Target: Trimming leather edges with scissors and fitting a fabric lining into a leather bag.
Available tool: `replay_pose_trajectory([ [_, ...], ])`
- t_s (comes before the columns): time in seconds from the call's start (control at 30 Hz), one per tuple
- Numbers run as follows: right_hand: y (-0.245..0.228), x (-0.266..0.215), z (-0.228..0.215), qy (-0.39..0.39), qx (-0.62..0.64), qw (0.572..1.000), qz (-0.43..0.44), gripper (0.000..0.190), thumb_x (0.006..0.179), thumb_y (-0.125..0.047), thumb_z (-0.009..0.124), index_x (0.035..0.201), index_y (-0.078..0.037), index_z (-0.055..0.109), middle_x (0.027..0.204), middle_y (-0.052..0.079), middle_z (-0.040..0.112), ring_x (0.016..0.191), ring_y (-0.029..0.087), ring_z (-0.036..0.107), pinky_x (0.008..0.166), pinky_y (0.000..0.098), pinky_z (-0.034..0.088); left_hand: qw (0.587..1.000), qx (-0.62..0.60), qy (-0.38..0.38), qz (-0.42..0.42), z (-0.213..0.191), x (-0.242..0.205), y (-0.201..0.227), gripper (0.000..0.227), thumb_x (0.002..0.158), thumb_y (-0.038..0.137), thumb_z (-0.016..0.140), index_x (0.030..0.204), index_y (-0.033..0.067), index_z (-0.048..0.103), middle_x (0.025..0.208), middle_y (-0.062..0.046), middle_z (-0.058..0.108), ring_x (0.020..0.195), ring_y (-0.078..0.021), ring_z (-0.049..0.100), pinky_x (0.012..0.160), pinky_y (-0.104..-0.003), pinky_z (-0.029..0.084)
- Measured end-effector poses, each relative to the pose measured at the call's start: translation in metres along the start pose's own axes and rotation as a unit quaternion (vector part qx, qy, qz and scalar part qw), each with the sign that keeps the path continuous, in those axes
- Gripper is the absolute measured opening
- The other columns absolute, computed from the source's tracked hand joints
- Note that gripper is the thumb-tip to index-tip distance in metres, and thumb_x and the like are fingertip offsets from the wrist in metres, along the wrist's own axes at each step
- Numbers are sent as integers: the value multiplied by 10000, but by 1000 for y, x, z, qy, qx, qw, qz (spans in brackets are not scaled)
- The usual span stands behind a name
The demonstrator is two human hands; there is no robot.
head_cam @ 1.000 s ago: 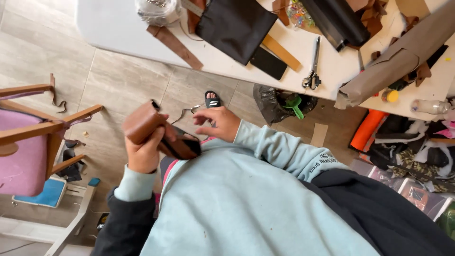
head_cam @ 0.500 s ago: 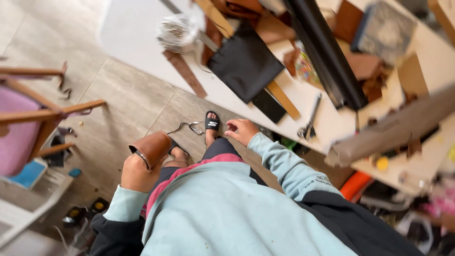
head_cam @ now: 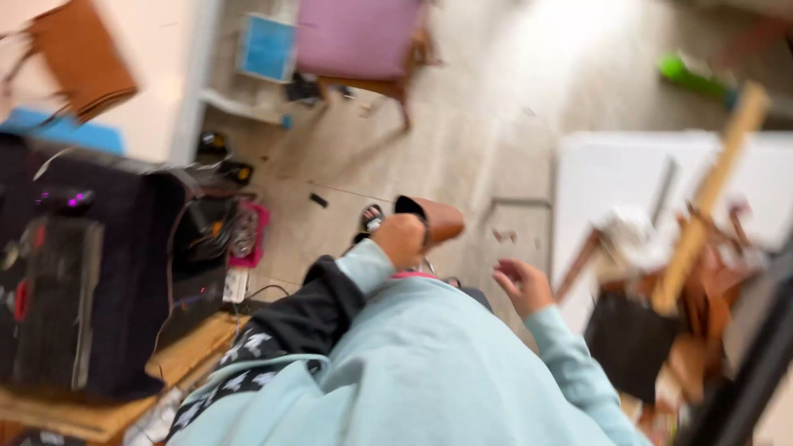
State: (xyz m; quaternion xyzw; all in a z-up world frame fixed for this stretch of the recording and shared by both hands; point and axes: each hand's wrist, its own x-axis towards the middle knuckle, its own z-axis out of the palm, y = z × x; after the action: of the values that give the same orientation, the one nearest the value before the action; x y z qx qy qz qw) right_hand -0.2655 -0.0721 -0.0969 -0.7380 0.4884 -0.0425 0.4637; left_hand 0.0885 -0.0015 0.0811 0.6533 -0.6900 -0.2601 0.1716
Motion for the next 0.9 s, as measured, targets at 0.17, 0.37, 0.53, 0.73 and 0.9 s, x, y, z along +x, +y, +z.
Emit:
replay_pose_trajectory([
  [0.17, -124, 72, 27, -107, 128, 986, 26, 387, 907, -187, 790, 1260, -49, 710, 1090, 168, 795, 1015, 308, 757, 914, 418, 589, 992, 41, -58, -102, 130, 6, -141, 329, 899, 391, 608, 938, 68, 654, 925, -117, 688, 881, -321, 718, 819, -473, 585],
  [0.37, -239, 180, 89, -296, 304, 905, -31, 690, 836, -10, 783, 1463, -9, 495, 1374, 221, 637, 1278, 374, 602, 992, 506, 511, 994, 43, 44, -92, 46, 9, -165, 231, 839, 276, 559, 764, 84, 662, 809, -155, 650, 808, -375, 691, 706, -513, 566],
  [0.53, -268, 273, 130, -382, 300, 872, -62, 1005, 744, -13, 872, 1588, -106, 333, 1485, 115, 549, 1328, 264, 539, 1048, 457, 480, 978, -41, 152, -136, -27, 16, -191, 191, 809, 224, 666, 723, 59, 706, 738, -135, 657, 752, -387, 641, 664, -516, 555],
  [0.73, -358, 388, 183, -474, 339, 803, -126, 1238, 677, -116, 958, 1640, -187, 184, 1409, 195, 562, 1198, 278, 605, 964, 488, 568, 926, -50, 264, -265, -137, 23, -248, 266, 684, 328, 676, 534, 111, 636, 563, -96, 628, 622, -344, 636, 651, -491, 530],
  [0.9, -389, 497, 222, -529, 244, 802, -129, 924, 827, -179, 858, 1577, -100, 325, 1268, 209, 632, 1086, 276, 626, 850, 450, 594, 891, -199, 227, -339, -187, 36, -302, 734, 677, 728, 742, 882, 24, 723, 938, -228, 738, 947, -442, 724, 823, -510, 585],
])
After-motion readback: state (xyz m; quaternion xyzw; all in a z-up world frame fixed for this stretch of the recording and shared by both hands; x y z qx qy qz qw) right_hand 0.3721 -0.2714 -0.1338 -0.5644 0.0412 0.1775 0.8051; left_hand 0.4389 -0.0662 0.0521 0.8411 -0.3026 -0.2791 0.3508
